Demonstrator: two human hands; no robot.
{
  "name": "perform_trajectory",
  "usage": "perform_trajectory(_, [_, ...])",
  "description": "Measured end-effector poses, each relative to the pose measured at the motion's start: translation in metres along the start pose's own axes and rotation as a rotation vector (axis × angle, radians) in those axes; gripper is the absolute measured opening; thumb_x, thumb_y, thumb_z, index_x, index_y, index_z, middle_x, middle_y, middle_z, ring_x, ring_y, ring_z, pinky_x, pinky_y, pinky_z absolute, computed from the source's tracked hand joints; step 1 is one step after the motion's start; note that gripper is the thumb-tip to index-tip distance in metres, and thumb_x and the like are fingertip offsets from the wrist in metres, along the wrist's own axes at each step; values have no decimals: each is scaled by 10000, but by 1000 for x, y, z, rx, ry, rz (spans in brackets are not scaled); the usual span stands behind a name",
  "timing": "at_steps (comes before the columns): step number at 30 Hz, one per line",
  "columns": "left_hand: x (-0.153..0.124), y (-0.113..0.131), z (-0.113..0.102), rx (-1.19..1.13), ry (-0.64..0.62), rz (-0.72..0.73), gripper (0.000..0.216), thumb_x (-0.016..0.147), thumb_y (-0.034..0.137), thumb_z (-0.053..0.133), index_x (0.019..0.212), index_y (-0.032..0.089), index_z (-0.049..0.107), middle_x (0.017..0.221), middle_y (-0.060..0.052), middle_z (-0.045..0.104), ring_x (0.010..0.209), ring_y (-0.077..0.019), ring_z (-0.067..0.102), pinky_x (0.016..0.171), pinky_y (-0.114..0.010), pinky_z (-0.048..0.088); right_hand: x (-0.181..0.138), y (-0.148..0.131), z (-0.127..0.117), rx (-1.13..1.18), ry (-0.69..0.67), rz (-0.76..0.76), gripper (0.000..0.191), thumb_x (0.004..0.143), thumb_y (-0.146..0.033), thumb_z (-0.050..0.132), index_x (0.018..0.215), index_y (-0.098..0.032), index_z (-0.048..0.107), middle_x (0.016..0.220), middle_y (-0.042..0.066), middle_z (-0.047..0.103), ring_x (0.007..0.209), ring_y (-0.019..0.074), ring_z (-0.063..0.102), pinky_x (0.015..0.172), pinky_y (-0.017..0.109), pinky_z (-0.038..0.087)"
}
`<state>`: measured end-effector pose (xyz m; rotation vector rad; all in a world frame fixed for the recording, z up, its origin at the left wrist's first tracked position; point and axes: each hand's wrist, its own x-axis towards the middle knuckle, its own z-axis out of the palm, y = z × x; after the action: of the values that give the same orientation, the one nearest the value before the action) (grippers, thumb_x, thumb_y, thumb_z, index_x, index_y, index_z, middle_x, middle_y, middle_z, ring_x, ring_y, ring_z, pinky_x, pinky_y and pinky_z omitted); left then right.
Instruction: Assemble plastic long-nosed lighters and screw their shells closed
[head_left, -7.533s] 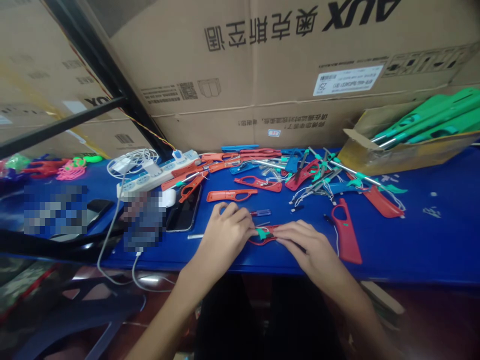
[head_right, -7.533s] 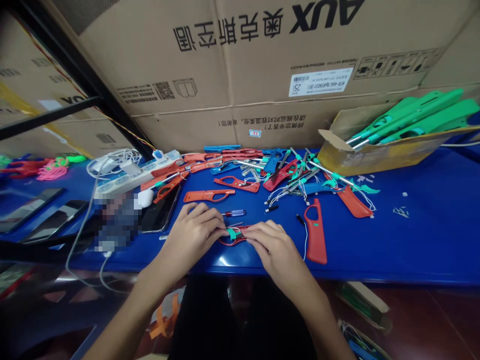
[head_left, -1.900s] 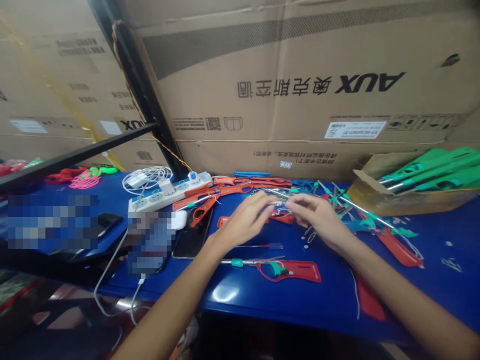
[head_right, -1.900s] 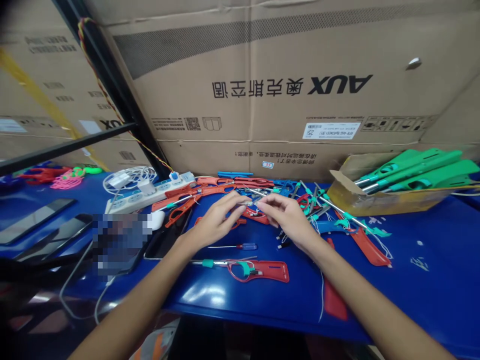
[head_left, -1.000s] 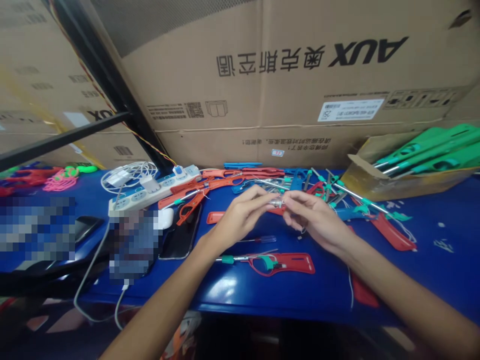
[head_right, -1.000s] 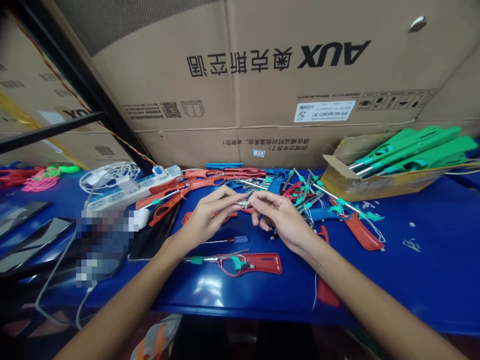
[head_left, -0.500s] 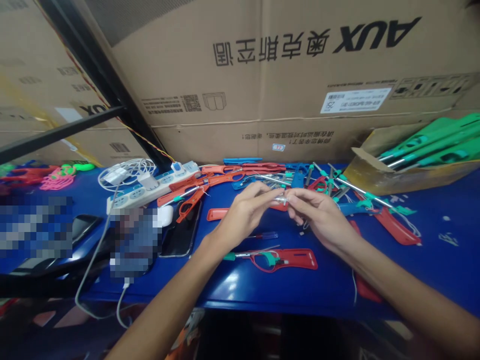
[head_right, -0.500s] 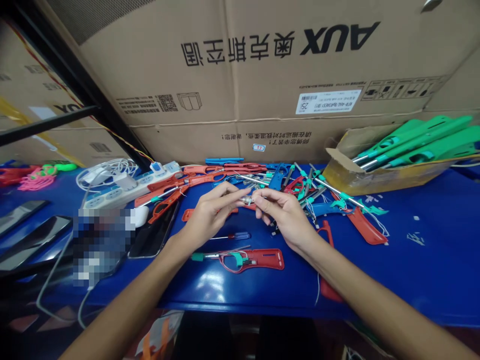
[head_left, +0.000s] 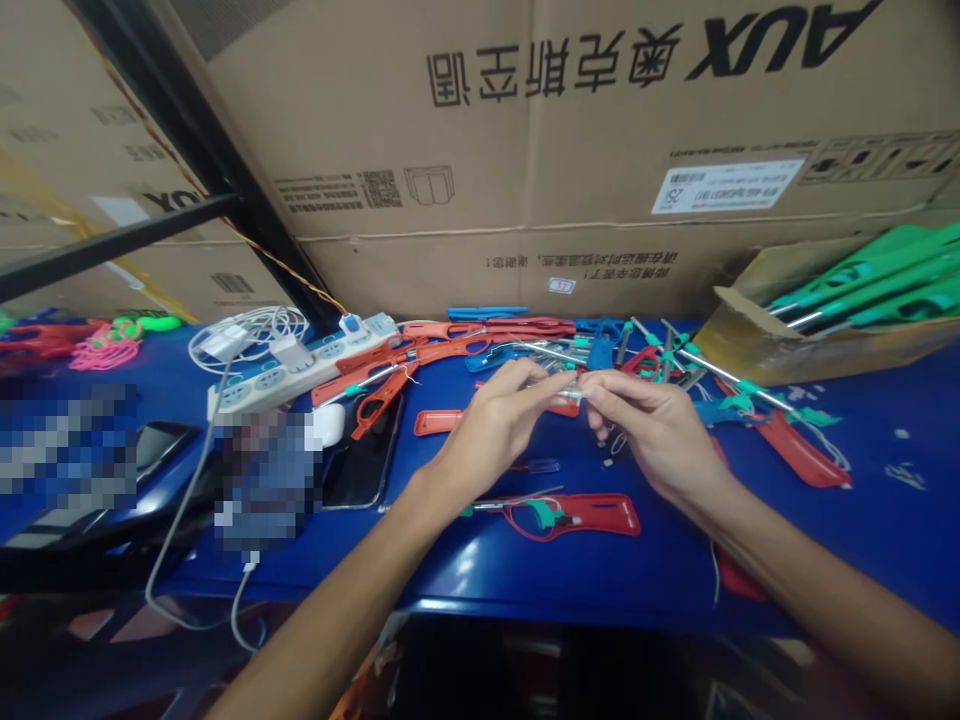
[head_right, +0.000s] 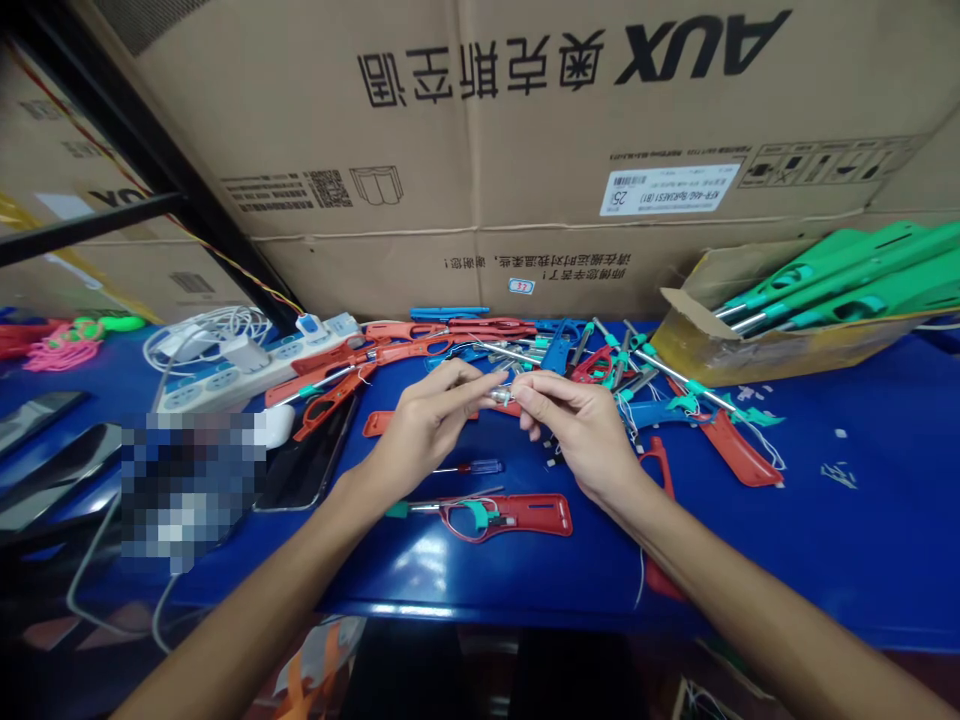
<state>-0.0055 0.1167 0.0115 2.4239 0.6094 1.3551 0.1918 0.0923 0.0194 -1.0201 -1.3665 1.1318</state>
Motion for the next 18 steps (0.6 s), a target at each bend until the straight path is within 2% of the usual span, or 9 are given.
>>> perform_trajectory(3, [-1,1,0,-5,6,-13,414,1044,144,452,1406,301,580,1034,-52,597,915,-152,582,806,-334,550,-1,0,-1,-36,2,-50,237,870,-420,745,712,-243,753,647,8,611,687,170,559,667,328,458])
perform_trajectory(5, [-1,1,-1,-2,-1,-8,408,1042,145,457,1403,289,582,1037,-57,597,922,-154,583,808,-336,550,-1,0,-3,-54,-12,-54,221,880,-412,738,737,-246,761,640,8,611,707,176,565,700,335,460])
perform_trajectory(11, [1,-2,-9,36,-52,25,420,1036,134,471,1417,283,564,1034,-54,602,908,-145,589,808,-317,540,2,-6,-8,-29,-70,21,183,863,-432,753,860,-250,773,765,14,663,603,141,560,593,322,458])
perform_trajectory(14, [3,0,-12,25,-76,45,436,1033,141,491,1436,298,540,1039,-47,603,905,-140,594,803,-304,532,2,-12,-8,11,-81,28,170,858,-414,760,925,-260,779,806,24,690,627,147,586,590,320,480])
perform_trajectory(18, [3,3,-12,9,-67,38,416,1027,160,516,1430,260,545,1050,-53,605,917,-141,599,821,-301,530,2,-16,-7,83,-91,39,212,865,-444,745,954,-255,778,784,42,686,704,177,614,539,295,476])
